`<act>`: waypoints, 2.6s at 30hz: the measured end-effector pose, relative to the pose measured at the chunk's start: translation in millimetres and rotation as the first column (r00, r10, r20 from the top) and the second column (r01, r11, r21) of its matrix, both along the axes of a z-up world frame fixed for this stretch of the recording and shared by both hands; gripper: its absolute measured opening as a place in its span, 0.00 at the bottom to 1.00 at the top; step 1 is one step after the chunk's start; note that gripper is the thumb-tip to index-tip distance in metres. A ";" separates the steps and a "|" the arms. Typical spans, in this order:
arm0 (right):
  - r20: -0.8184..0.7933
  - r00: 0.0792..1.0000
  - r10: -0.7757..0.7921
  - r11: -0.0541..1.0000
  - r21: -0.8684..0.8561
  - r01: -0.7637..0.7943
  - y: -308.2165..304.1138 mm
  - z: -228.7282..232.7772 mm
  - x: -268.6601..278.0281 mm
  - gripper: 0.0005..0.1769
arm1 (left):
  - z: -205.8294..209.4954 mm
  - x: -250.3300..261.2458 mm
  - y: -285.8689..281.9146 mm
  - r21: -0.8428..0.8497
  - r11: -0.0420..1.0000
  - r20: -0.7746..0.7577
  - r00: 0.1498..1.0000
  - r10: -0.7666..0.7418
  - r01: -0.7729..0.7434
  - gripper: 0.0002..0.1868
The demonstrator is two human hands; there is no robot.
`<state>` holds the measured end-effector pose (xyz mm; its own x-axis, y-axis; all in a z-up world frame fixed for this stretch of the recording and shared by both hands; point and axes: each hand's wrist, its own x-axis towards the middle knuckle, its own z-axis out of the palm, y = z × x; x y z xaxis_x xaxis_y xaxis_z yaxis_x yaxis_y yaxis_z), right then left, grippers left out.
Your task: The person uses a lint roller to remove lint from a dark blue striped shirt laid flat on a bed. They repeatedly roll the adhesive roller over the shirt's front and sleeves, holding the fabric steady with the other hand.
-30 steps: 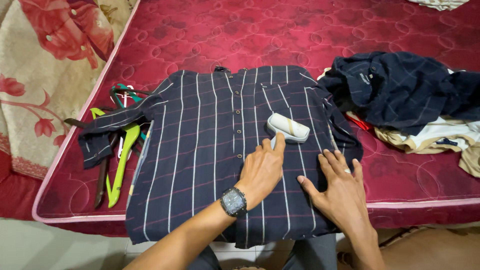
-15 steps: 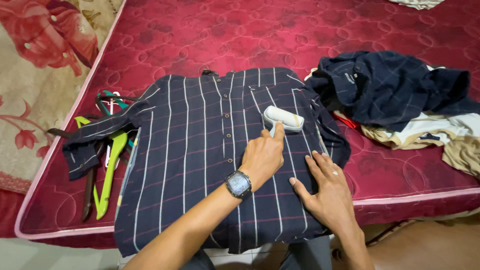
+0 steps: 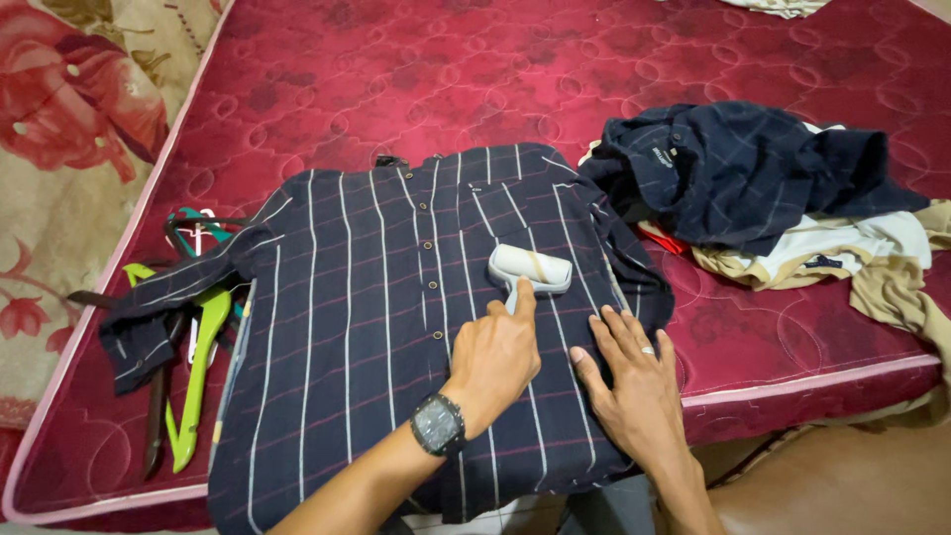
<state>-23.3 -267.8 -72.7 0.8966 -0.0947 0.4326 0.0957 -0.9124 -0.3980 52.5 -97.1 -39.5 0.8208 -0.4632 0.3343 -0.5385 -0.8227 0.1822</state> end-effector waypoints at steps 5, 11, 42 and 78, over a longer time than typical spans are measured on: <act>-0.008 1.000 -0.008 0.987 -0.161 0.007 1.6 7.2 5.8 0.28 | 0.9 10.2 -2.8 0.012 1.000 -0.011 1.000 -0.005 0.005 0.34; 0.034 0.999 0.012 0.985 -0.174 -0.006 -14.4 12.8 47.6 0.14 | -4.1 32.1 -13.8 -0.017 1.000 0.057 0.998 -0.009 0.010 0.32; 0.029 0.999 -0.026 0.999 -0.028 0.027 -68.4 -37.7 168.5 0.12 | -3.6 56.3 -31.6 -0.066 0.998 0.036 0.999 -0.004 0.006 0.30; -0.136 0.968 -0.211 0.952 -0.251 0.172 0.0 -9.2 -22.2 0.30 | -16.6 81.9 -63.3 -0.084 0.996 0.031 0.999 0.020 -0.018 0.24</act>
